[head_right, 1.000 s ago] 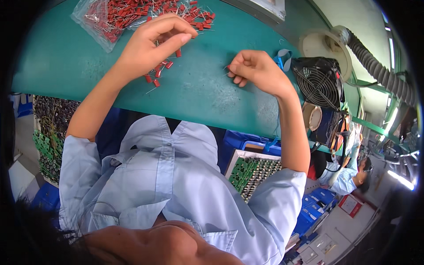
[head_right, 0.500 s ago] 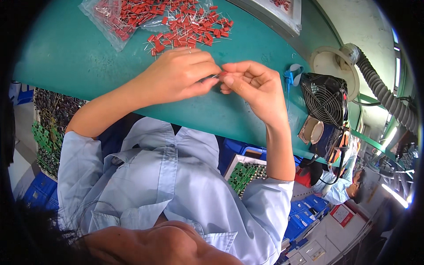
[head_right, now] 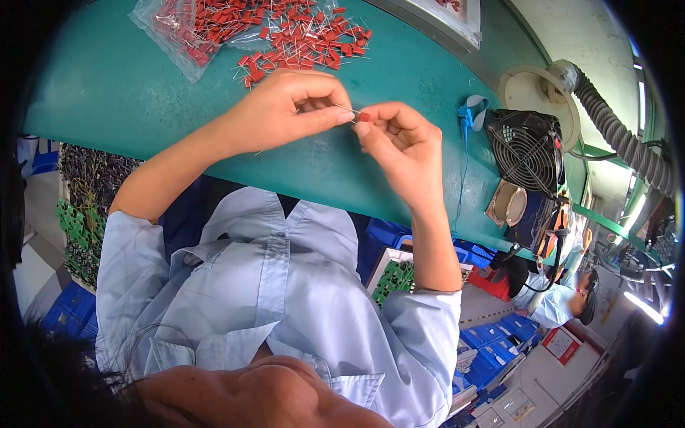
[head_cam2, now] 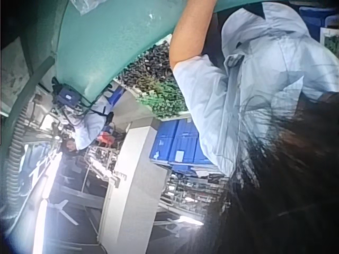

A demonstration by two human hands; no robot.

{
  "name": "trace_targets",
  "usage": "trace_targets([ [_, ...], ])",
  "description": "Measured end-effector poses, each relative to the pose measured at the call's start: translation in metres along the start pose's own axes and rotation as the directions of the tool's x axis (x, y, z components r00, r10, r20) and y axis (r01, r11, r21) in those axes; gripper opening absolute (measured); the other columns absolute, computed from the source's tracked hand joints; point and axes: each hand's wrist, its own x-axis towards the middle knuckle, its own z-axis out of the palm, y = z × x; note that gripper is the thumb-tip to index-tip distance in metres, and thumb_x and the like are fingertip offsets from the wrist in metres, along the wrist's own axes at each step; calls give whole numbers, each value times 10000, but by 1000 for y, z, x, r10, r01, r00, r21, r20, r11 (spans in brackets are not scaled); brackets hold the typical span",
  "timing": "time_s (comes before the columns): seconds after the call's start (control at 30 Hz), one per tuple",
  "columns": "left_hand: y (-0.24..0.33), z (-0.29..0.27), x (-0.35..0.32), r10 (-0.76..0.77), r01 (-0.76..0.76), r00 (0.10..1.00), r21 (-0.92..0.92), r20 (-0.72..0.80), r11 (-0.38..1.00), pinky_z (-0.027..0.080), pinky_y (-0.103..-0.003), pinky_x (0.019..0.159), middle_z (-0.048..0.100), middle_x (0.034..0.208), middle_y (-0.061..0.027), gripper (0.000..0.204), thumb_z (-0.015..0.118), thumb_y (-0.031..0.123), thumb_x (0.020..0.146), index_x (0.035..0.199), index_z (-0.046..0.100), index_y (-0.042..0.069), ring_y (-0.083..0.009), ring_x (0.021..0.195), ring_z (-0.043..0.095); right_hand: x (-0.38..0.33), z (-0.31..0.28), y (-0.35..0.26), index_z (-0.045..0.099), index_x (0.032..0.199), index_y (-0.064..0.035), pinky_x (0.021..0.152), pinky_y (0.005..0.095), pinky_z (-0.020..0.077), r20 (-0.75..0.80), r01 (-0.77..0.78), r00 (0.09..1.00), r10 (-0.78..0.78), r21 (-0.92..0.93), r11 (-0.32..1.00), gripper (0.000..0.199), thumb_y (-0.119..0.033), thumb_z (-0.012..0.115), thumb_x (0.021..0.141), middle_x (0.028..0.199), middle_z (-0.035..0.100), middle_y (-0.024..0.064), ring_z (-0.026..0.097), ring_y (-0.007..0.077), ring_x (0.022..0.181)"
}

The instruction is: Sorting and inspecting small electronic components at a manual assembly station.

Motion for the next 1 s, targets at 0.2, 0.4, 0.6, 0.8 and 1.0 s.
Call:
trace_targets([
  [0.2,-1,-2,2,-76,78,997,-64,33,995,365,-219,583,640,767,19,70,711,83,966,920,726,32,-58,655,479,-3,9,5,707,995,20,673,249,541,-82,64,995,-62,21,998,51,-7,712,952,862,716,99,639,141,711],
  [0.4,-9,1,2,-86,87,996,-66,16,994,373,-205,580,652,784,19,54,718,83,959,954,732,31,-51,655,487,-1,1,9,704,1005,25,647,254,529,-119,69,991,-59,83,994,64,-5,711,949,848,712,101,624,144,688],
  [0.6,1,-7,8,-14,22,979,36,-204,999,380,-197,569,662,798,16,94,714,84,960,1032,741,31,-46,648,494,23,-63,-25,714,963,10,635,222,474,-79,-218,976,203,-343,914,53,-43,715,959,793,676,42,564,104,672],
  [0.8,-2,-10,9,53,-13,974,180,-219,984,375,-197,557,668,810,12,143,703,84,966,1092,740,27,-47,643,496,56,-77,-13,721,931,2,592,216,401,330,-34,888,320,-647,762,82,-67,709,973,750,623,-3,478,76,640],
  [1.0,-3,-10,11,-3,27,982,122,-187,992,362,-190,553,661,816,13,165,690,78,971,1120,734,24,-46,631,480,63,-70,-7,700,885,0,562,236,343,278,-23,901,334,-738,675,111,-72,703,970,707,562,-23,405,70,618],
])
